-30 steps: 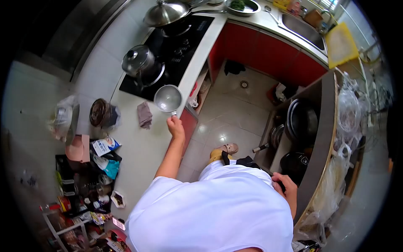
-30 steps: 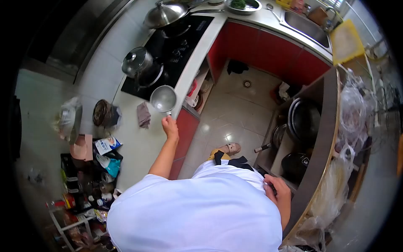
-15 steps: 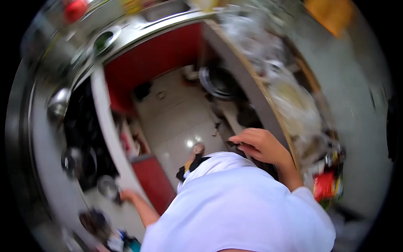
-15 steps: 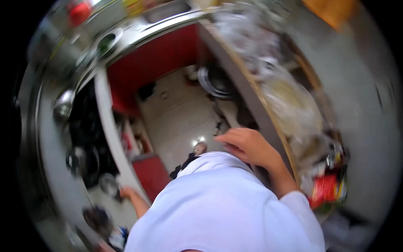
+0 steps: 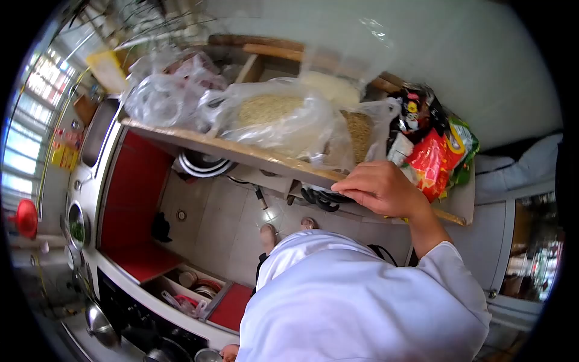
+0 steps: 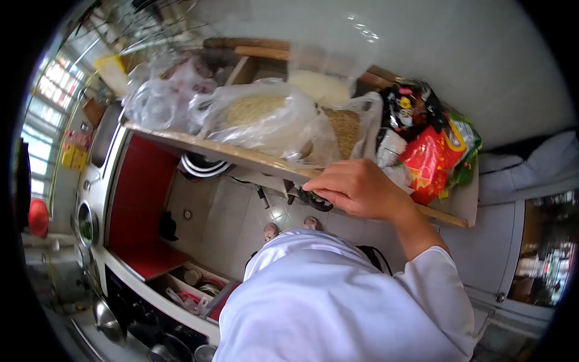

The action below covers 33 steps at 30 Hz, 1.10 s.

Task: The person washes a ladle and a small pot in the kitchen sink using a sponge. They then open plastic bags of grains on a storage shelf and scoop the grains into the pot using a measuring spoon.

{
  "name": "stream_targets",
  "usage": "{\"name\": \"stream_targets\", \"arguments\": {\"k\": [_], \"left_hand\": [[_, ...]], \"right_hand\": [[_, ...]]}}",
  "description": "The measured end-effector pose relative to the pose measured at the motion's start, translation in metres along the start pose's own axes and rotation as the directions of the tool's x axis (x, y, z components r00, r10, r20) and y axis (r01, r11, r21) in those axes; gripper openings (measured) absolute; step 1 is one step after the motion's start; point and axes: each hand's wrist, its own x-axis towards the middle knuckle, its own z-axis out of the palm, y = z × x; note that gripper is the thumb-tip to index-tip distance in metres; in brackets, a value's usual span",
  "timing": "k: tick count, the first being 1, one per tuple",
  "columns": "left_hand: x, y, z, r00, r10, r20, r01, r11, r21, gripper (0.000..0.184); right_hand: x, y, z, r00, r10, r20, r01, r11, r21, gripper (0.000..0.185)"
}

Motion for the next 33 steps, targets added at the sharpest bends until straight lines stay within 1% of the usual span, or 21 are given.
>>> {"name": "stream_targets", "arguments": {"k": [1, 2, 3, 4, 5, 6, 7, 8, 9, 10, 11, 13, 15, 17, 19, 21, 23, 25, 28, 31, 33], "left_hand": [[-0.003, 0.006, 0.003, 0.985, 0.151, -0.078, -0.155, 0.987, -0.049, 0.022], [-0.008, 0.020, 0.009, 0.982, 0.171, -0.078, -0.176, 0.982, -0.063, 0.022], [-0.016, 0.041, 0.013, 0.902, 0.419, -0.104, -0.431, 0.882, -0.190, 0.022], [-0.028, 0.064, 0.009, 0.759, 0.631, -0.162, -0.647, 0.702, -0.298, 0.021], [-0.059, 0.121, -0.025, 0.760, 0.649, 0.036, -0.493, 0.612, -0.618, 0.020], [-0.079, 0.175, -0.060, 0.565, 0.809, 0.163, -0.427, 0.455, -0.781, 0.024], [-0.116, 0.225, -0.107, 0.423, 0.882, 0.209, -0.137, 0.290, -0.947, 0.027], [-0.148, 0.269, -0.148, 0.347, 0.931, 0.112, -0.057, 0.141, -0.988, 0.029], [-0.167, 0.310, -0.183, 0.172, 0.978, -0.114, -0.132, -0.091, -0.987, 0.031], [-0.191, 0.342, -0.228, 0.062, 0.977, -0.204, -0.075, -0.199, -0.977, 0.036], [-0.211, 0.369, -0.273, -0.046, 0.953, -0.299, -0.019, -0.300, -0.954, 0.038], [-0.238, 0.402, -0.346, -0.242, 0.799, -0.550, -0.048, -0.576, -0.816, 0.037], [-0.259, 0.418, -0.409, -0.359, 0.644, -0.676, -0.060, -0.739, -0.672, 0.035], [-0.285, 0.426, -0.427, -0.480, 0.544, -0.688, 0.152, -0.721, -0.676, 0.036], [-0.308, 0.421, -0.449, -0.518, 0.459, -0.722, 0.228, -0.739, -0.634, 0.034], [-0.327, 0.411, -0.474, -0.588, 0.196, -0.785, 0.410, -0.764, -0.498, 0.035], [-0.344, 0.394, -0.497, -0.602, 0.110, -0.791, 0.516, -0.702, -0.491, 0.039], [-0.365, 0.387, -0.509, -0.632, 0.009, -0.775, 0.502, -0.757, -0.418, 0.046], [-0.393, 0.389, -0.512, -0.697, -0.037, -0.716, 0.466, -0.783, -0.413, 0.048], [-0.407, 0.396, -0.520, -0.709, -0.074, -0.701, 0.421, -0.843, -0.336, 0.041], [-0.418, 0.400, -0.521, -0.688, -0.113, -0.716, 0.404, -0.880, -0.249, 0.036]], "right_hand": [[-0.008, 0.003, -0.006, 1.000, 0.022, -0.001, -0.022, 1.000, 0.004, 0.017], [-0.017, 0.009, -0.011, 0.999, 0.042, -0.017, -0.042, 0.999, 0.004, 0.017], [-0.026, 0.016, -0.015, 0.995, 0.059, -0.081, -0.060, 0.998, -0.012, 0.016], [-0.036, 0.022, -0.020, 0.987, 0.075, -0.142, -0.079, 0.997, -0.024, 0.016], [-0.045, 0.029, -0.025, 0.984, 0.093, -0.153, -0.097, 0.995, -0.018, 0.016], [-0.053, 0.034, -0.032, 0.970, 0.127, -0.209, -0.148, 0.985, -0.087, 0.016], [-0.061, 0.041, -0.039, 0.951, 0.154, -0.267, -0.199, 0.968, -0.153, 0.016], [-0.071, 0.048, -0.045, 0.935, 0.208, -0.287, -0.269, 0.943, -0.195, 0.015], [-0.081, 0.055, -0.052, 0.929, 0.221, -0.296, -0.284, 0.940, -0.189, 0.015], [-0.090, 0.062, -0.058, 0.896, 0.237, -0.375, -0.330, 0.921, -0.206, 0.015], [-0.100, 0.067, -0.064, 0.856, 0.251, -0.452, -0.380, 0.899, -0.220, 0.015], [-0.120, 0.072, -0.079, 0.800, 0.304, -0.517, -0.462, 0.862, -0.208, 0.015], [-0.142, 0.077, -0.091, 0.766, 0.334, -0.549, -0.524, 0.819, -0.233, 0.014], [-0.162, 0.081, -0.098, 0.741, 0.313, -0.594, -0.547, 0.794, -0.265, 0.014], [-0.182, 0.085, -0.098, 0.705, 0.371, -0.605, -0.603, 0.762, -0.236, 0.015], [-0.193, 0.085, -0.094, 0.707, 0.387, -0.591, -0.603, 0.766, -0.220, 0.020], [-0.200, 0.082, -0.086, 0.738, 0.398, -0.545, -0.597, 0.762, -0.252, 0.033], [-0.205, 0.082, -0.071, 0.777, 0.402, -0.485, -0.589, 0.737, -0.332, 0.047], [-0.209, 0.085, -0.049, 0.765, 0.427, -0.482, -0.613, 0.713, -0.340, 0.049], [-0.206, 0.091, -0.042, 0.750, 0.417, -0.514, -0.636, 0.667, -0.387, 0.048], [-0.207, 0.097, -0.044, 0.779, 0.396, -0.486, -0.596, 0.706, -0.381, 0.045]]}}
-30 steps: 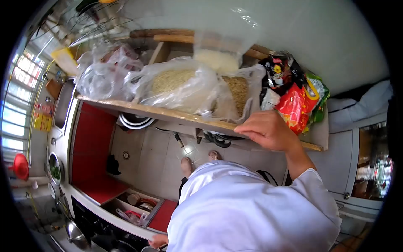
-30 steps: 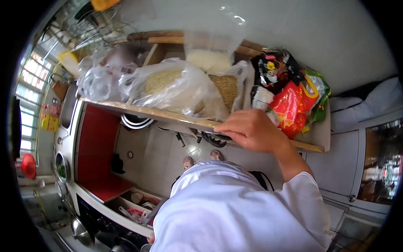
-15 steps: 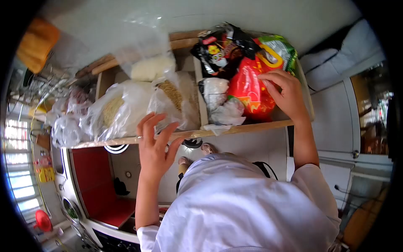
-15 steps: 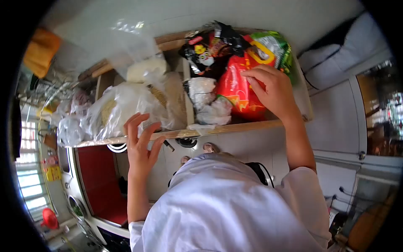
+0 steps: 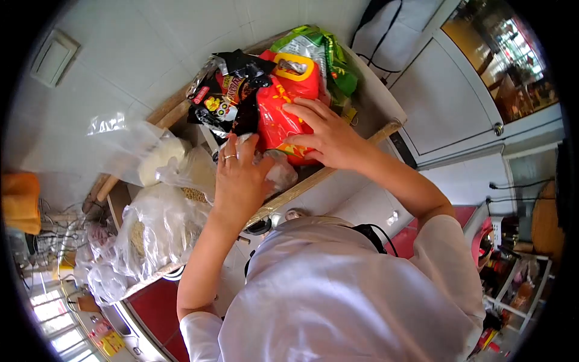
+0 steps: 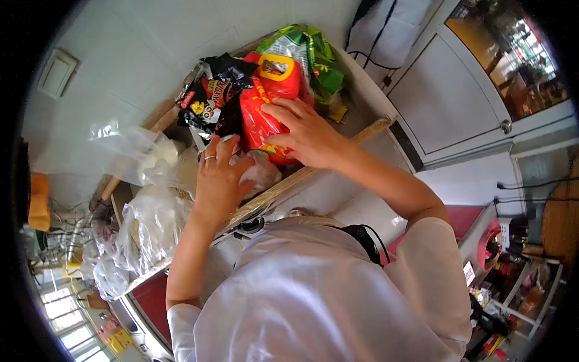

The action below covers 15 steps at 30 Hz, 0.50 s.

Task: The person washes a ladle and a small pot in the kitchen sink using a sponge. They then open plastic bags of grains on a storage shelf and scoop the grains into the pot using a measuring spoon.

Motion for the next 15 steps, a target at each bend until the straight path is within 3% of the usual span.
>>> {"name": "stream_targets", "arguments": {"k": [1, 5, 10, 12, 15], "left_hand": [[0.004, -0.005, 0.003, 1.000, 0.021, -0.009, -0.020, 0.996, 0.081, 0.032], [0.012, -0.028, 0.007, 0.993, 0.042, -0.114, -0.031, 0.995, 0.100, 0.021], [0.012, -0.043, 0.004, 0.996, -0.079, -0.029, 0.081, 0.993, 0.083, 0.021], [0.010, -0.045, 0.004, 0.982, -0.059, -0.179, 0.077, 0.992, 0.095, 0.024], [0.005, -0.034, 0.000, 0.987, -0.127, -0.097, 0.137, 0.985, 0.101, 0.028]], "right_hand": [[0.000, 0.005, 0.000, 1.000, -0.021, -0.017, 0.021, 0.999, 0.032, 0.041], [0.005, 0.018, -0.001, 0.999, -0.034, 0.023, 0.033, 0.999, 0.027, 0.036], [0.008, 0.019, -0.004, 0.995, 0.027, 0.092, -0.031, 0.999, 0.039, 0.040], [0.008, 0.019, -0.001, 0.998, 0.028, 0.062, -0.030, 0.999, 0.035, 0.039], [0.008, 0.014, -0.003, 0.998, 0.032, 0.062, -0.034, 0.999, 0.033, 0.039]]}}
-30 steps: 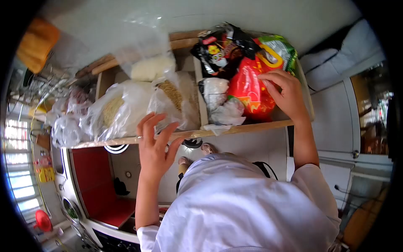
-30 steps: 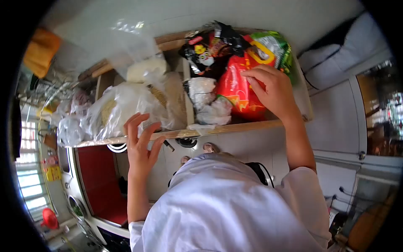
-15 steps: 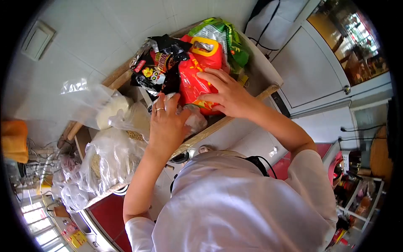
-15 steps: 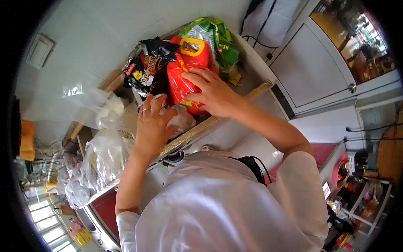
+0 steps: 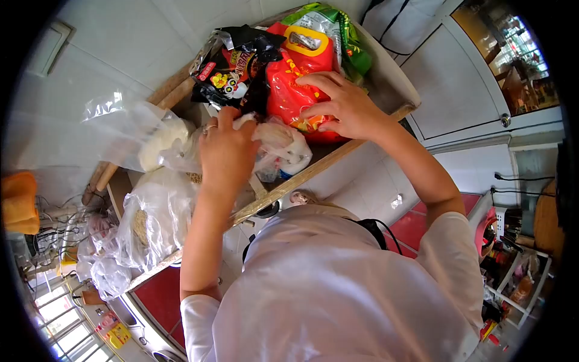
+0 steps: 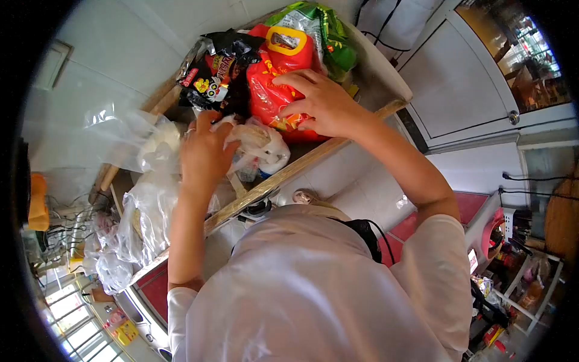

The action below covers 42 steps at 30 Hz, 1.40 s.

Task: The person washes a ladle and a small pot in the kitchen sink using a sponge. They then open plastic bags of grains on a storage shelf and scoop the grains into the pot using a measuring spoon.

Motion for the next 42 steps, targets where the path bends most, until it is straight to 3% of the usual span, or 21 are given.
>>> {"name": "stream_targets", "arguments": {"k": [5, 8, 13, 16, 19, 21, 22, 23, 24, 25, 26, 28, 29, 31, 32, 33, 35, 36, 37, 40, 42], "left_hand": [[-0.017, 0.037, 0.000, 0.977, 0.133, -0.165, -0.142, 0.989, -0.044, 0.020], [-0.029, 0.066, 0.027, 0.969, 0.209, -0.131, -0.213, 0.977, -0.017, 0.019], [-0.032, 0.060, 0.012, 0.992, 0.124, 0.010, -0.119, 0.971, -0.209, 0.027], [-0.052, 0.051, -0.009, 0.982, 0.164, -0.096, -0.189, 0.904, -0.384, 0.049], [-0.079, 0.020, -0.037, 0.950, 0.201, -0.239, -0.286, 0.870, -0.402, 0.039], [-0.109, -0.009, -0.053, 0.961, -0.021, -0.277, -0.075, 0.940, -0.332, 0.032], [-0.125, -0.018, -0.063, 0.923, -0.230, -0.309, 0.142, 0.948, -0.283, 0.031], [-0.141, -0.026, -0.071, 0.836, -0.423, -0.351, 0.355, 0.903, -0.244, 0.031], [-0.155, -0.035, -0.076, 0.776, -0.549, -0.310, 0.500, 0.835, -0.228, 0.035], [-0.169, -0.042, -0.079, 0.697, -0.664, -0.270, 0.632, 0.747, -0.208, 0.038], [-0.179, -0.045, -0.081, 0.647, -0.748, -0.151, 0.713, 0.663, -0.228, 0.049], [-0.188, -0.047, -0.075, 0.649, -0.761, -0.019, 0.723, 0.624, -0.296, 0.053], [-0.191, -0.048, -0.069, 0.656, -0.747, 0.109, 0.726, 0.586, -0.359, 0.058], [-0.188, -0.049, -0.062, 0.709, -0.701, 0.069, 0.650, 0.613, -0.450, 0.053], [-0.185, -0.050, -0.063, 0.740, -0.671, 0.056, 0.579, 0.592, -0.561, 0.047], [-0.184, -0.050, -0.065, 0.767, -0.640, 0.038, 0.499, 0.559, -0.663, 0.041], [-0.187, -0.051, -0.077, 0.749, -0.662, 0.030, 0.438, 0.461, -0.772, 0.033], [-0.191, -0.052, -0.083, 0.761, -0.644, 0.072, 0.353, 0.319, -0.880, 0.027], [-0.195, -0.052, -0.088, 0.778, -0.619, 0.107, 0.260, 0.163, -0.952, 0.022], [-0.204, -0.042, -0.096, 0.814, -0.563, 0.141, 0.213, 0.064, -0.975, 0.015], [-0.206, -0.039, -0.105, 0.866, -0.481, 0.138, 0.152, -0.011, -0.988, 0.013]], "right_hand": [[0.007, -0.014, -0.016, 0.999, 0.021, 0.048, -0.023, 0.999, 0.046, 0.038], [0.023, -0.026, -0.026, 0.984, 0.035, -0.175, -0.033, 0.999, 0.017, 0.029], [0.043, -0.048, -0.013, 0.991, -0.014, -0.131, 0.038, 0.982, 0.186, 0.027], [0.058, -0.061, -0.007, 0.989, -0.082, -0.121, 0.101, 0.981, 0.167, 0.025], [0.072, -0.084, -0.009, 0.982, -0.159, -0.105, 0.178, 0.961, 0.210, 0.024], [0.082, -0.103, -0.006, 0.962, -0.246, -0.122, 0.267, 0.938, 0.220, 0.025], [0.087, -0.115, -0.002, 0.945, -0.267, -0.188, 0.306, 0.924, 0.227, 0.028], [0.092, -0.124, 0.001, 0.924, -0.285, -0.254, 0.344, 0.910, 0.230, 0.031], [0.096, -0.128, -0.001, 0.951, -0.275, -0.140, 0.301, 0.925, 0.232, 0.056], [0.102, -0.134, 0.001, 0.949, -0.284, -0.137, 0.310, 0.922, 0.232, 0.056], [0.111, -0.142, 0.005, 0.975, -0.193, -0.110, 0.219, 0.914, 0.340, 0.074], [0.124, -0.141, 0.017, 0.990, -0.119, 0.072, 0.064, 0.851, 0.521, 0.117], [0.129, -0.139, 0.029, 0.989, -0.125, 0.080, 0.066, 0.852, 0.519, 0.117], [0.138, -0.147, 0.046, 0.954, -0.280, 0.105, 0.185, 0.829, 0.528, 0.120], [0.138, -0.154, 0.045, 0.963, -0.166, 0.212, 0.024, 0.836, 0.547, 0.095], [0.141, -0.153, 0.049, 0.961, -0.167, 0.220, 0.022, 0.839, 0.543, 0.095], [0.149, -0.147, 0.058, 0.965, -0.078, 0.252, -0.035, 0.909, 0.416, 0.060], [0.151, -0.149, 0.058, 0.992, -0.127, 0.022, 0.110, 0.921, 0.374, 0.034], [0.153, -0.146, 0.055, 0.992, -0.128, 0.022, 0.110, 0.922, 0.370, 0.034], [0.156, -0.133, 0.050, 0.974, -0.126, -0.186, 0.195, 0.884, 0.424, 0.024], [0.152, -0.131, 0.038, 0.987, -0.054, -0.149, 0.121, 0.866, 0.486, 0.025]]}}
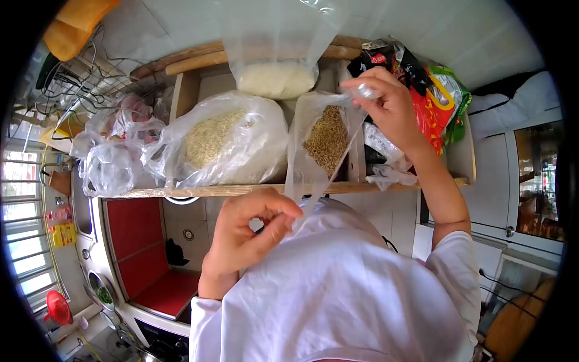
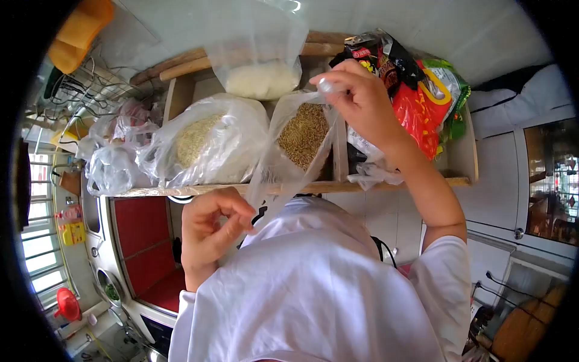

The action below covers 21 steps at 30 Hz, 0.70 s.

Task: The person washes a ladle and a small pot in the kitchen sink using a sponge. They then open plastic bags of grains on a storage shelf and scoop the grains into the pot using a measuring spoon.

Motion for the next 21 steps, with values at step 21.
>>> {"name": "stream_targets", "arguments": {"k": [21], "left_hand": [[0.031, 0.013, -0.011, 0.796, 0.602, -0.053, -0.219, 0.369, 0.903, 0.048]], "right_hand": [[0.018, -0.024, -0.042, 0.961, 0.008, 0.275, 0.005, 0.999, -0.047, 0.075]]}}
